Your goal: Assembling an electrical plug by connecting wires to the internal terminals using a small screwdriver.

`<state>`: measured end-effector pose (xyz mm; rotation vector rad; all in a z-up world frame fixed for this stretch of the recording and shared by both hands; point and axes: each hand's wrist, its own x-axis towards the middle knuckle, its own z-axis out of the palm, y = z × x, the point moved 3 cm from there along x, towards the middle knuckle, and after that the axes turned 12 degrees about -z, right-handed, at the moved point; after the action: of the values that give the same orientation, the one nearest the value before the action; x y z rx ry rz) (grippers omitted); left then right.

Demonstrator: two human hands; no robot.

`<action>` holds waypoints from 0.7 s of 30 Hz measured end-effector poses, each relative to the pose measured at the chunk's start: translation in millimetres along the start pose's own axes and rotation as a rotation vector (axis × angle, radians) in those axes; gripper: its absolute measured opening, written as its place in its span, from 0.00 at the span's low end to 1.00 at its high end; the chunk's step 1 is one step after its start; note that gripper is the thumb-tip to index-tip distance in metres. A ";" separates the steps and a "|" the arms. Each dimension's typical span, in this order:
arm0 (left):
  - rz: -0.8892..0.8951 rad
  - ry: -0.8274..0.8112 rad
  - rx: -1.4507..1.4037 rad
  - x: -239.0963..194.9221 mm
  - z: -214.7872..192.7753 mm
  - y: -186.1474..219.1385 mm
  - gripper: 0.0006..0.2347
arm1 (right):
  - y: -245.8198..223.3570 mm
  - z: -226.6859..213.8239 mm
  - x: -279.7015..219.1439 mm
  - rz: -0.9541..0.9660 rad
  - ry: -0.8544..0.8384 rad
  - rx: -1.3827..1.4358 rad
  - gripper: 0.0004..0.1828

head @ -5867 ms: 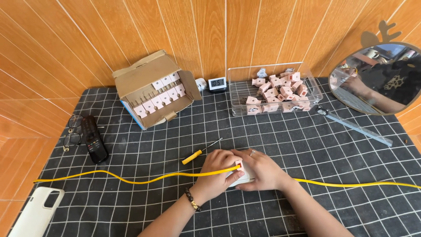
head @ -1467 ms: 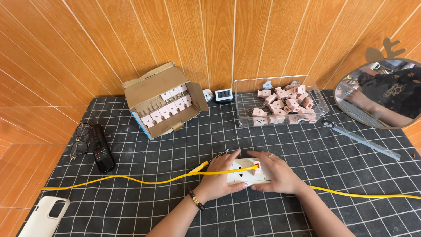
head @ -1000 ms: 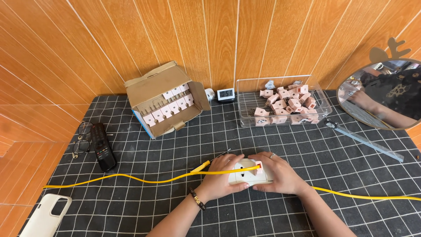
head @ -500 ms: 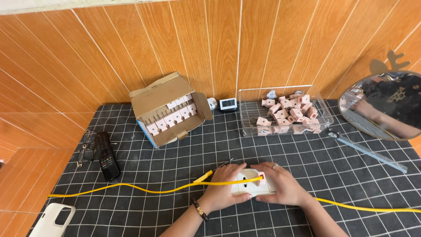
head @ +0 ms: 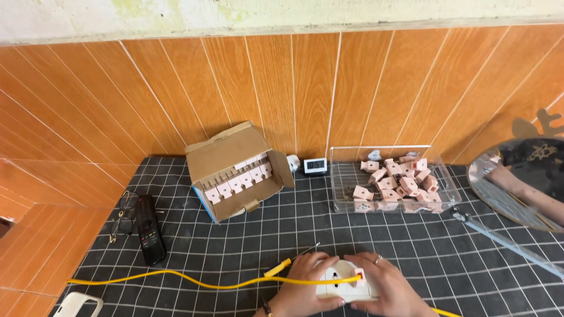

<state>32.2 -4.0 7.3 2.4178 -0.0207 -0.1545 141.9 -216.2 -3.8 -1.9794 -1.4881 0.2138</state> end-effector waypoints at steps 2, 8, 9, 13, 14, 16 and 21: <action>0.129 0.128 0.013 5.5 11.9 -12.1 0.40 | 14.3 7.4 -4.0 0.080 -0.032 0.039 0.56; -0.161 -0.187 0.005 24.0 25.5 -29.4 0.40 | 36.9 20.4 -12.3 0.316 -0.164 0.103 0.62; -0.154 -0.187 0.008 23.7 26.8 -29.4 0.40 | 44.2 30.0 -16.4 0.318 -0.158 0.099 0.62; -0.057 -0.048 -0.045 25.5 38.3 -42.5 0.33 | 51.7 48.3 -16.8 0.155 0.109 -0.143 0.48; -0.036 0.005 -0.042 26.8 46.1 -48.3 0.29 | 50.7 50.4 -18.4 0.191 0.151 -0.218 0.42; -0.043 0.015 -0.052 25.5 43.4 -43.9 0.28 | 43.5 46.7 -14.9 0.186 0.198 -0.227 0.37; -0.058 0.132 -0.034 20.4 50.5 -39.8 0.32 | 38.1 43.6 -14.4 0.143 0.309 -0.186 0.30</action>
<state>45.5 -8.4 -58.7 2.3906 0.1110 -0.0213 146.2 -217.9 -63.3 -2.1530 -1.2068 -0.1707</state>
